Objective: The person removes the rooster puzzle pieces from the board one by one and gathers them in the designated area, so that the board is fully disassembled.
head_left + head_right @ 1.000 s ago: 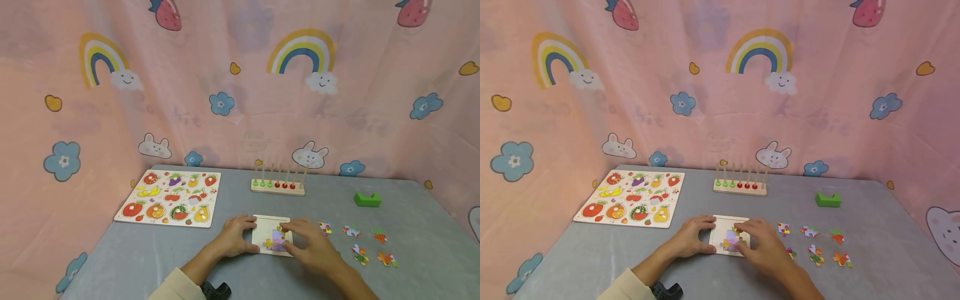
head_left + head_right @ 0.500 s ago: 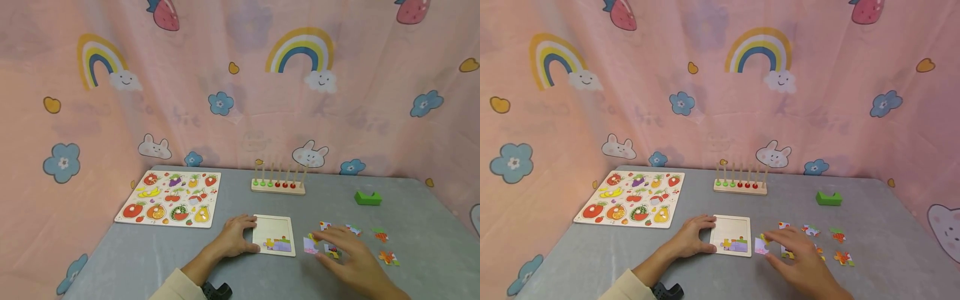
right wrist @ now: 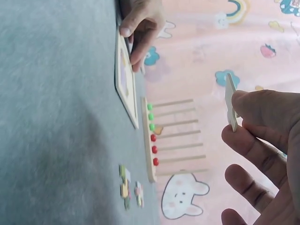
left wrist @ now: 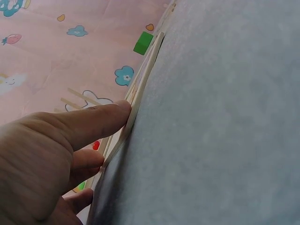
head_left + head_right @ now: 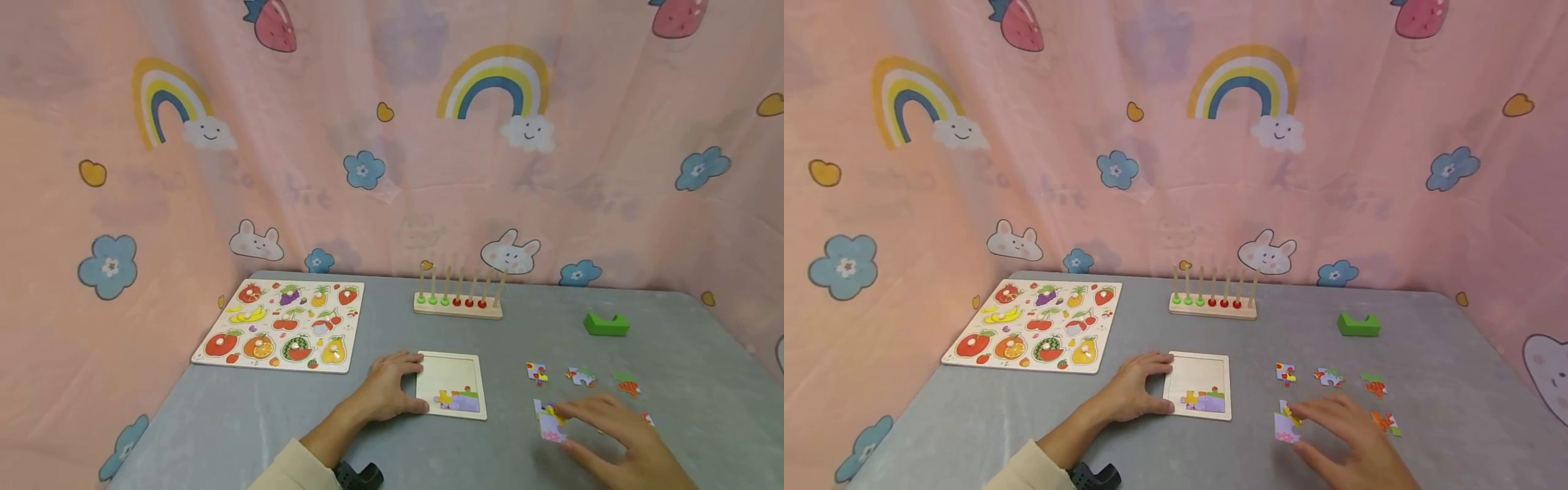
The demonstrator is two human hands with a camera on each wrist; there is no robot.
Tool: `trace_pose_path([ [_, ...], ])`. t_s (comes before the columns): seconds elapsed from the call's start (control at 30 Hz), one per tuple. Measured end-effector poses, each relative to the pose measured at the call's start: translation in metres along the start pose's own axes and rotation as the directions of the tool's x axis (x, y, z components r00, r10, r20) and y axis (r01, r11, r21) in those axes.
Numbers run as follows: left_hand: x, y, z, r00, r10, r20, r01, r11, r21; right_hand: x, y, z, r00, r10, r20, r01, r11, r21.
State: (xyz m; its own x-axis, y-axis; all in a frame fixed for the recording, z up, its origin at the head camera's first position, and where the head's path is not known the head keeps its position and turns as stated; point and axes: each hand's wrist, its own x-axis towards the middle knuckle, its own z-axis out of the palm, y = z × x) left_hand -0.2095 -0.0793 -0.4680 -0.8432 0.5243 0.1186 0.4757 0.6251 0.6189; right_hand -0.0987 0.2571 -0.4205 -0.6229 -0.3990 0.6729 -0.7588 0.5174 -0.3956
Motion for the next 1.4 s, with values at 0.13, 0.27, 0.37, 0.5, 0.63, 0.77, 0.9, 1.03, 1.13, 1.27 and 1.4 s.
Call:
trace_pose_path([
  [0.13,0.001,-0.001,0.000,1.000,0.000,-0.001,0.000,1.000,0.001,-0.011,-0.002,-0.005,0.992,0.121,0.046,-0.116,0.987,-0.108],
  [0.27,0.000,0.000,0.000,1.000,-0.010,0.002,0.010,1.000,-0.005,-0.022,0.005,-0.003,0.992,0.119,0.047,-0.113,0.987,-0.116],
  [0.37,0.000,0.001,-0.001,1.000,-0.015,0.006,0.015,1.000,-0.009,-0.028,0.009,-0.002,0.993,0.107,0.044,-0.102,0.990,-0.101],
  [0.5,-0.001,0.002,-0.001,1.000,-0.013,0.006,0.013,1.000,-0.012,-0.034,0.015,0.001,0.996,0.072,0.043,-0.070,0.996,-0.063],
  [0.63,0.000,0.002,-0.001,1.000,-0.014,0.008,0.014,1.000,-0.015,-0.041,0.021,0.004,0.994,0.091,0.061,-0.088,0.994,-0.059],
  [0.77,-0.001,0.002,-0.001,1.000,-0.007,0.006,0.007,1.000,-0.019,-0.046,0.024,0.007,0.984,0.159,0.083,-0.152,0.985,-0.085],
  [0.9,-0.002,0.001,-0.001,1.000,0.004,-0.001,-0.004,1.000,-0.019,-0.050,0.028,0.009,0.961,0.242,0.134,-0.225,0.965,-0.131],
  [1.03,-0.002,0.001,-0.001,1.000,-0.001,0.001,0.001,1.000,-0.016,-0.052,0.032,0.008,0.937,0.271,0.221,-0.234,0.956,-0.177],
  [1.13,-0.002,0.002,-0.002,1.000,-0.016,0.010,0.016,1.000,-0.020,-0.052,0.035,0.008,0.925,0.264,0.274,-0.215,0.957,-0.196],
  [1.27,-0.002,0.003,-0.003,0.999,-0.026,0.018,0.026,0.999,-0.021,-0.055,0.042,0.007,0.935,0.201,0.294,-0.155,0.973,-0.172],
  [1.4,-0.001,0.004,-0.002,1.000,-0.023,0.021,0.024,1.000,-0.021,-0.058,0.046,0.008,0.950,0.134,0.282,-0.095,0.984,-0.148],
])
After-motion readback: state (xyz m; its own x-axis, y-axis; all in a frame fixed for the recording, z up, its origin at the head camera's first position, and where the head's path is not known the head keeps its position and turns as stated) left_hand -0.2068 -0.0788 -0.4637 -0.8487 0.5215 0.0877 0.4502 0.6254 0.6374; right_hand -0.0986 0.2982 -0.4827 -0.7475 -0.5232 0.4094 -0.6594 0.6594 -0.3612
